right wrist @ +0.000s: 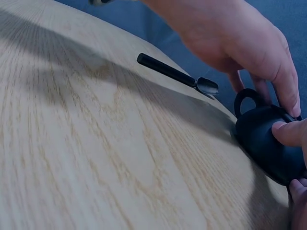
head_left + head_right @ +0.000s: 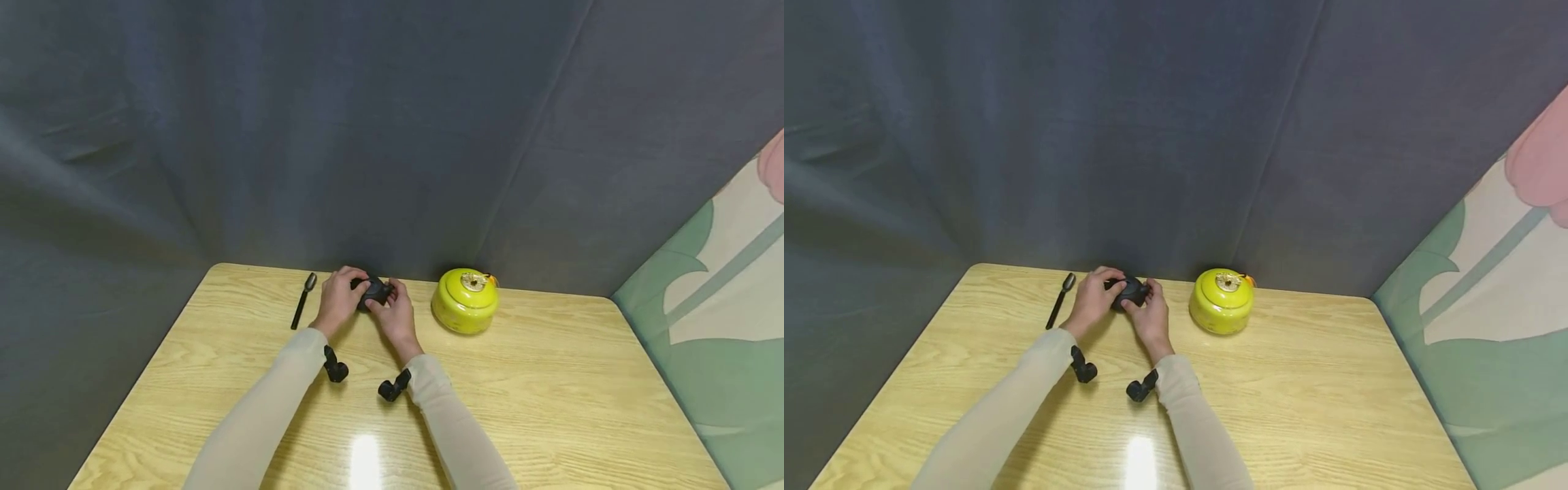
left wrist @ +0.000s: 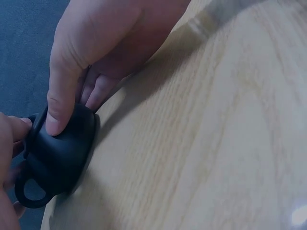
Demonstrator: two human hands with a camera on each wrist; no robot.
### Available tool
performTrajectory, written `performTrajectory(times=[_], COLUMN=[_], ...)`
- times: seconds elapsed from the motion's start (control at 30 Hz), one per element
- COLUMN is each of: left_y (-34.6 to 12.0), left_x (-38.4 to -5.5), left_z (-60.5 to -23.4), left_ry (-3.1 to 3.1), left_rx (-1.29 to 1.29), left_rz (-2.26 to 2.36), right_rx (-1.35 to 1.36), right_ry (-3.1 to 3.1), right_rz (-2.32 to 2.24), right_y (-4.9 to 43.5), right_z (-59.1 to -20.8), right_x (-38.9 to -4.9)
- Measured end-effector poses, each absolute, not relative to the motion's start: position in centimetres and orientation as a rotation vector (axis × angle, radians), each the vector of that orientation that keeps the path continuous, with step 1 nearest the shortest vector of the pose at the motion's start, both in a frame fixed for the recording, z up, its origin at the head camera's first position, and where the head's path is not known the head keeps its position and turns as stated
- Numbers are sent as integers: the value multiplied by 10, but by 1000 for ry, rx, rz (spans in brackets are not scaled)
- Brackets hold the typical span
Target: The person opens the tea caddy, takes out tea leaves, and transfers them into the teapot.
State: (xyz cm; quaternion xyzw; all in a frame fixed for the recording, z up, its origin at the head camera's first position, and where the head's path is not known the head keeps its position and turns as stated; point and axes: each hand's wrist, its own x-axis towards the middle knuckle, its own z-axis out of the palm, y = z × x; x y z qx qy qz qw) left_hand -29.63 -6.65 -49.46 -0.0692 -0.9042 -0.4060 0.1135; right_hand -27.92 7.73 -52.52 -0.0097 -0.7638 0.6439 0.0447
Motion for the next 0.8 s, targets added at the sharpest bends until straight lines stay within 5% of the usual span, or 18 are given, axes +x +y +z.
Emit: performTrajectory(times=[0.8], left_y=[-88], left_x=[-283], left_z=[-469], left_ry=[-2622], left_rx=[-226], left_rz=[-1194], right_rx=[-82], right_ry=[-2330], right_rz=[1923], right_y=[78], right_z=[-525], right_x=[-282])
